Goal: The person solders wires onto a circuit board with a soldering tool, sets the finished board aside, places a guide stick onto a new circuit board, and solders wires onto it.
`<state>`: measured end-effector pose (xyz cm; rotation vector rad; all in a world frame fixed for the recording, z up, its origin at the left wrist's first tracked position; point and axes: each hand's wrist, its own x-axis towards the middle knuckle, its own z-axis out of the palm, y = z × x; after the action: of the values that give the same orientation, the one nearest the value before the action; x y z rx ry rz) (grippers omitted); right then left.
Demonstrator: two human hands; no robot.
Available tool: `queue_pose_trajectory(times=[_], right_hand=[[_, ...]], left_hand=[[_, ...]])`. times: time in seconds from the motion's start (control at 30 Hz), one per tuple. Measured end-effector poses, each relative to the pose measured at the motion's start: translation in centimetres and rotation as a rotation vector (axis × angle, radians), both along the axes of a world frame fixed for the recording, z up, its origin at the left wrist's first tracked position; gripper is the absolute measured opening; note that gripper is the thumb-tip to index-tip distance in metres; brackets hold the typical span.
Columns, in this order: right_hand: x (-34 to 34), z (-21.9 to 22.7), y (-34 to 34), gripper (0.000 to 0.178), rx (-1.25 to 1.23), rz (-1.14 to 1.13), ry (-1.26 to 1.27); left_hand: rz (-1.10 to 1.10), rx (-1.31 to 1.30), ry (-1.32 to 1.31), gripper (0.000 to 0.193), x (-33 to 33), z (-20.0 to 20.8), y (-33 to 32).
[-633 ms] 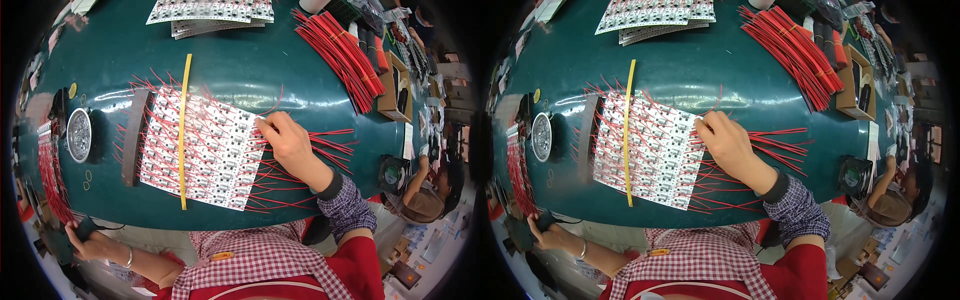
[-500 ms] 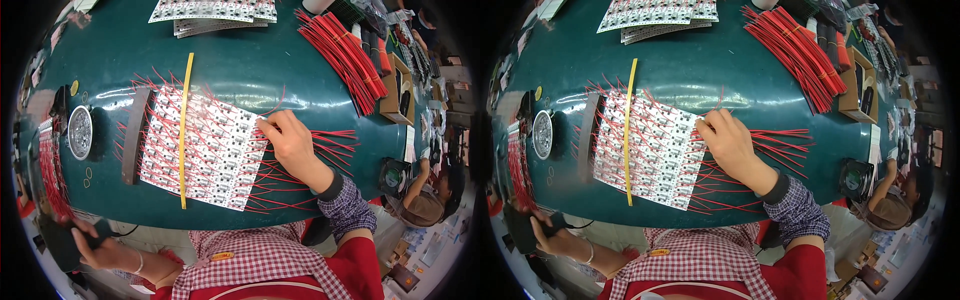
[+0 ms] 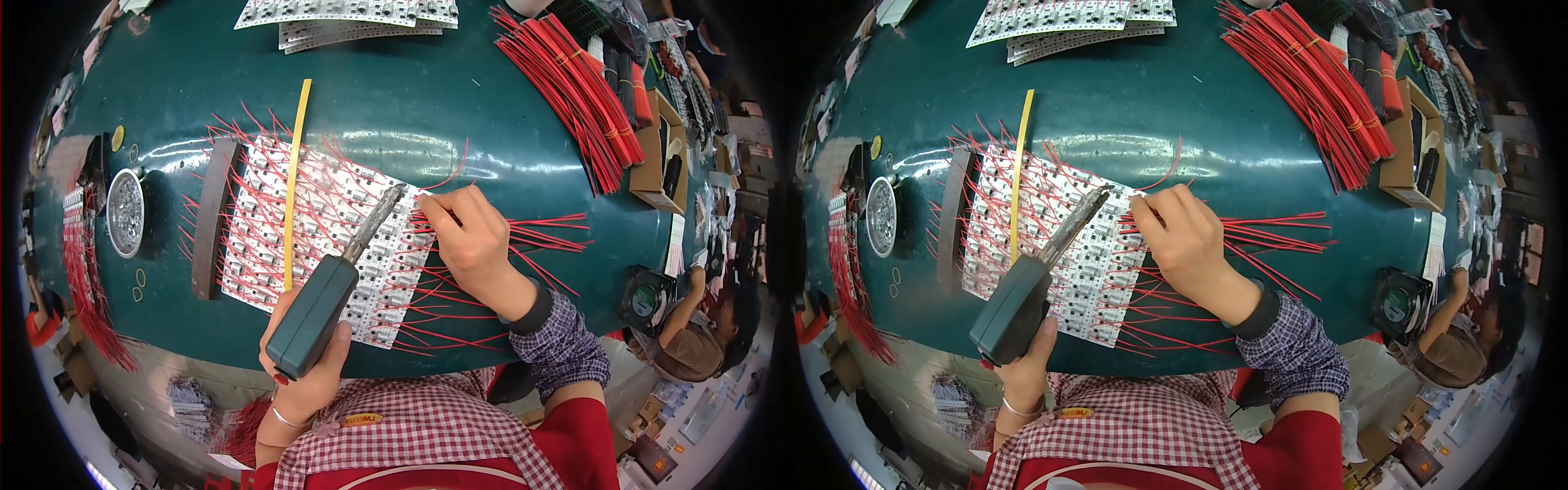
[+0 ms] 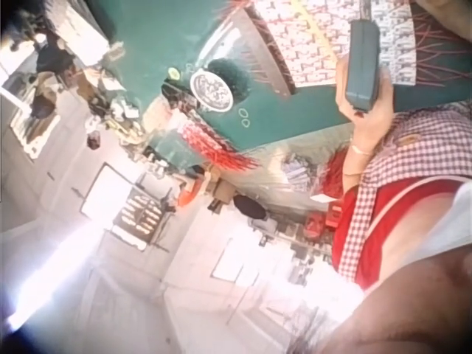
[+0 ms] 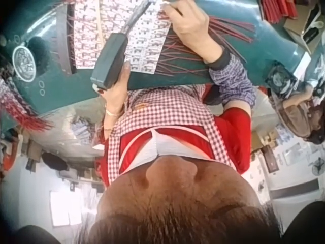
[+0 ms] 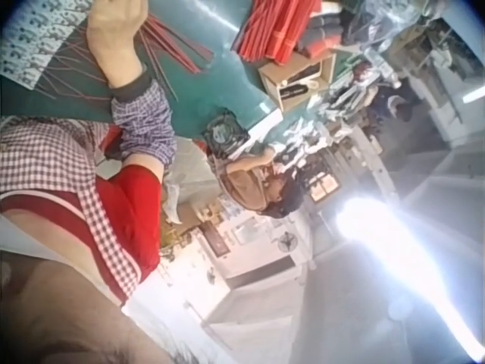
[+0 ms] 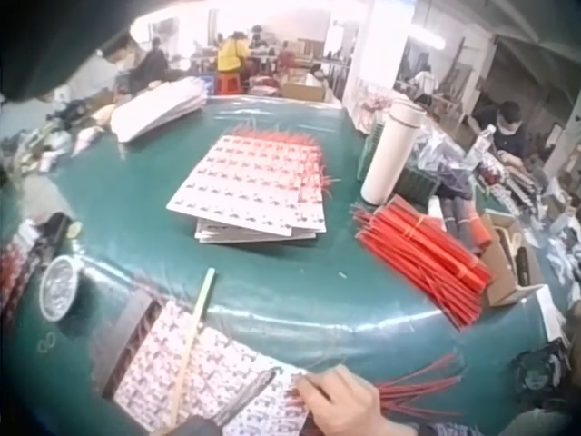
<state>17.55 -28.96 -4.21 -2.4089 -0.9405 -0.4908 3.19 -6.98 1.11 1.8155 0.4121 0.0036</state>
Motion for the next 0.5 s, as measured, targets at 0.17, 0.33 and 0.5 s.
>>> queue_pose_trajectory(times=[0.17, 0.33, 0.5], right_hand=[[-0.1, 0.7, 0.0, 0.035, 0.047, -0.045, 0.040], [0.1, 0.6, 0.0, 0.037, 0.017, -0.007, 0.056], [0.1, 0.6, -0.1, 0.038, -0.009, -0.009, 0.098]], left_hand=[[0.051, 0.018, 0.031, 0.035, 0.4, 0.1, -0.1], [0.004, 0.016, -0.013, 0.035, 1.0, 0.1, -0.2], [-0.034, 0.036, -0.056, 0.033, 1.5, 0.0, -0.4]])
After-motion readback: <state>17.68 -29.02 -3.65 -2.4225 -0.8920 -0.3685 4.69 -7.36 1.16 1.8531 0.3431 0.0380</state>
